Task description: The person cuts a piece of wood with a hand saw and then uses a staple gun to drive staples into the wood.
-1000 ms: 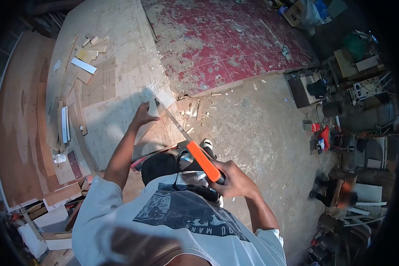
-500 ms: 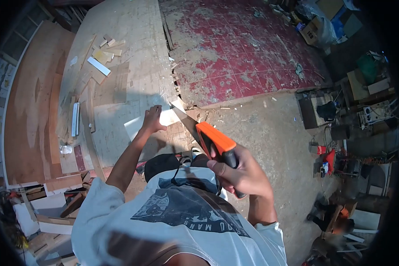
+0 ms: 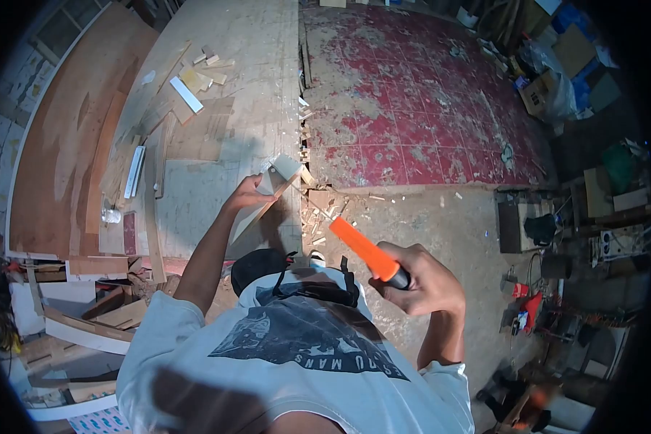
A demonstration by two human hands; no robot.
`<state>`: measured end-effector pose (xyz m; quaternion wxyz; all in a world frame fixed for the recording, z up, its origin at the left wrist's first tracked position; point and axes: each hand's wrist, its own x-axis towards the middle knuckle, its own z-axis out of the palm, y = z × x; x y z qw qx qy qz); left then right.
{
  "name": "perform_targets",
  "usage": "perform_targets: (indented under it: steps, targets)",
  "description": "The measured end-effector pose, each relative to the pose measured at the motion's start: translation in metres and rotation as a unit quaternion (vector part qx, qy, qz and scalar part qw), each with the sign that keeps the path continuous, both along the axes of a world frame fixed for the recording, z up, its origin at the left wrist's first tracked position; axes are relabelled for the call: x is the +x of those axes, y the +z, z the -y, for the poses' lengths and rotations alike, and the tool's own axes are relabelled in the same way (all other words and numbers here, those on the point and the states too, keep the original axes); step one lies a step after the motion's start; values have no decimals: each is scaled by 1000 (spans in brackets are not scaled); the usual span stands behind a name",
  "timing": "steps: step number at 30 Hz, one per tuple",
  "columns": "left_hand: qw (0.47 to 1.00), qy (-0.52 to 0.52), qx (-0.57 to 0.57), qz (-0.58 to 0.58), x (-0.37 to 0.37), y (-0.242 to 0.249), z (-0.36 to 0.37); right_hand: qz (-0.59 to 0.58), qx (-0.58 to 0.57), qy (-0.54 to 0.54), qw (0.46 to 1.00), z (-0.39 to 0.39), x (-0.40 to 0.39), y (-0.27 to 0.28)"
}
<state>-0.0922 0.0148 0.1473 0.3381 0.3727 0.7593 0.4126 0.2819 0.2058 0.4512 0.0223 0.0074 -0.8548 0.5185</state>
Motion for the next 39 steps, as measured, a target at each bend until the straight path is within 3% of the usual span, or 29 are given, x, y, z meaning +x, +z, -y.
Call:
perform_targets:
  steps: [1,2,3,4,5,7,8,13,15,16,18,19,21,23,24,25,26,27,29,30,31,33,34,35,36,37,39]
  targets:
    - [999,-8,-23,-47,3,10,0,-2,3,6,1000,2,2,2]
    - [999,-3,-20,-49,11,18,-3,85,-167,-122,975,6,5,7]
    - [966,29,-57,-250,27,26,-6,168,-329,-245,896,9,4,11]
    - [891,59,-94,-440,39,28,-6,127,-378,-277,874,13,-2,15]
    - [891,62,-93,-441,44,24,-5,127,-377,-275,875,11,-5,17]
    - [849,-1,-99,-519,47,3,-5,82,-499,-259,823,5,-14,21]
    - [846,-1,-80,-527,49,-6,-2,100,-453,-260,847,1,-15,23]
    - [899,-51,-114,-420,41,-9,7,168,-315,-212,910,-13,-14,30]
    - [946,15,-131,-295,37,-6,5,196,-251,-184,930,-16,-17,27]
    - [947,20,-132,-293,31,-3,3,152,-167,-136,964,-17,-19,18]
    - [988,15,-153,23,14,0,3,131,-99,-70,984,-22,-24,7]
    - [988,18,-153,24,10,0,6,105,-30,-7,994,-24,-26,4]
    - [990,-1,-53,129,6,-7,15,107,-46,2,993,-26,-26,4]
    - [992,-8,-68,107,3,-18,19,81,-62,-13,995,-26,-26,1]
    - [990,58,-90,-92,14,-14,19,82,-62,-10,995,-25,-25,1]
    - [944,121,-111,-287,26,-2,19,127,-217,-110,961,-22,-24,2]
    - [926,109,-148,-330,33,12,20,170,-366,-207,891,-19,-24,3]
    - [926,110,-150,-328,33,6,23,172,-366,-207,891,-16,-26,4]
    - [841,14,-114,-529,31,-6,28,93,-503,-249,822,-14,-33,8]
    - [801,12,-105,-590,33,-6,30,101,-510,-256,815,-15,-35,12]
    - [800,14,-104,-590,35,-6,31,100,-509,-255,816,-16,-34,15]
    - [854,-12,-141,-501,38,-7,34,179,-367,-212,888,-19,-30,18]
    - [854,-11,-143,-499,38,-12,34,177,-347,-163,906,-23,-27,12]
    - [901,15,-132,-413,37,-16,30,180,-348,-161,906,-26,-27,9]
    - [939,42,-119,-321,36,-25,28,136,-274,-100,947,-28,-28,6]
    - [939,43,-120,-319,32,-34,24,89,-196,-37,976,-30,-30,4]
    - [977,26,-142,-157,23,-48,18,67,-191,-13,979,-27,-32,2]
